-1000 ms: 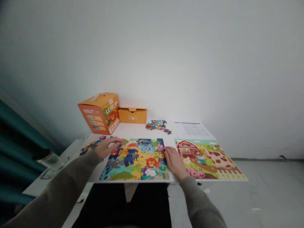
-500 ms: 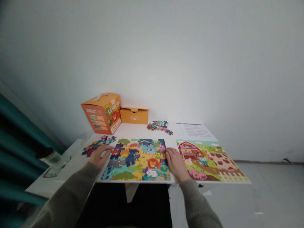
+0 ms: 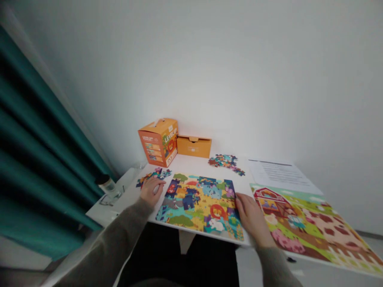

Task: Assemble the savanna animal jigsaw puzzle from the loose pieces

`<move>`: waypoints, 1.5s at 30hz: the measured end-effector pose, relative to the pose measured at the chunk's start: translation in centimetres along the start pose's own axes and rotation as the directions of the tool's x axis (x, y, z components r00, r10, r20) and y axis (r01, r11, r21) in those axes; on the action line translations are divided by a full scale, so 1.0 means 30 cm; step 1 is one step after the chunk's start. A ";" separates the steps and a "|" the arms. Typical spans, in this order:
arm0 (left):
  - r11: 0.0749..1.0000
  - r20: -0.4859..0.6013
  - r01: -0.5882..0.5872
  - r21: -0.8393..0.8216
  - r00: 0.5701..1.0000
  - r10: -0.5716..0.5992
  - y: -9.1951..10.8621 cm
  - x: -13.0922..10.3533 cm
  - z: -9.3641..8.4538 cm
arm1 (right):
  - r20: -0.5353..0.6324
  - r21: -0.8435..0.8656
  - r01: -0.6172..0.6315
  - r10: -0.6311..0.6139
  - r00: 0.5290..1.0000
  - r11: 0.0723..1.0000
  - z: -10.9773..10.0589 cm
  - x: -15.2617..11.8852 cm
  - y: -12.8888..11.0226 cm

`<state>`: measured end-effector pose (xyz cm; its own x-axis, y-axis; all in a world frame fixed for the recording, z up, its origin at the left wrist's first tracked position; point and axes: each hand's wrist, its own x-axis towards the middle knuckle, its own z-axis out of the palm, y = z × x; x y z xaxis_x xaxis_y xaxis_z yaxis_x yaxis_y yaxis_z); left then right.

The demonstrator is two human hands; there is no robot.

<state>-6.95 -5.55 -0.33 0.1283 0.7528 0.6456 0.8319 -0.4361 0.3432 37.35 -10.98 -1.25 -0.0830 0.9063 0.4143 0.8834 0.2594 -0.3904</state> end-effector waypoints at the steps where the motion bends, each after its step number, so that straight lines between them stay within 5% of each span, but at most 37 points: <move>1: 0.998 -0.023 0.048 0.048 0.999 -0.047 -0.025 0.002 -0.009 | -0.002 -0.006 0.001 -0.001 1.000 1.000 0.003 0.000 0.005; 5: 0.951 -0.028 0.252 0.177 0.968 -0.251 -0.138 0.009 -0.062 | 0.006 -0.009 0.007 -0.007 1.000 1.000 0.006 -0.003 0.010; 9: 0.921 0.044 0.294 0.256 0.948 -0.315 -0.195 -0.016 -0.109 | -0.009 -0.010 0.010 -0.010 1.000 1.000 0.008 -0.004 0.009; 19: 0.947 0.201 0.219 0.235 0.942 -0.268 -0.195 -0.053 -0.127 | -0.018 -0.024 0.000 0.000 1.000 1.000 0.012 -0.007 0.017; 25: 0.994 0.188 0.100 -0.051 0.978 -0.089 -0.188 -0.051 -0.130 | -0.013 -0.033 0.001 -0.001 1.000 0.999 0.015 -0.008 0.023; 32: 0.923 0.027 0.081 -0.377 0.997 -0.076 -0.114 -0.057 -0.101 | -0.032 -0.029 -0.002 0.001 1.000 1.000 0.020 -0.008 0.029; 37: 0.661 0.041 0.197 -0.724 0.969 -0.243 -0.047 -0.065 -0.059 | -0.025 -0.031 0.009 -0.010 1.000 0.999 0.028 -0.010 0.035; 42: 0.589 0.052 0.198 -0.783 0.966 -0.254 0.095 -0.079 -0.067 | -0.031 0.002 0.027 -0.027 0.999 1.000 -0.001 -0.004 0.014; 45: 0.592 0.005 0.118 -0.797 0.982 -0.189 0.204 -0.079 -0.089 | -0.182 0.026 0.025 -0.020 0.983 0.999 -0.046 0.000 -0.081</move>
<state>-3.60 -11.32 2.06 -0.0285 0.8243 0.5654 0.0778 -0.5621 0.8234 35.85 -12.07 0.84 -0.0152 0.8249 0.5651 0.8689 0.2906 -0.4008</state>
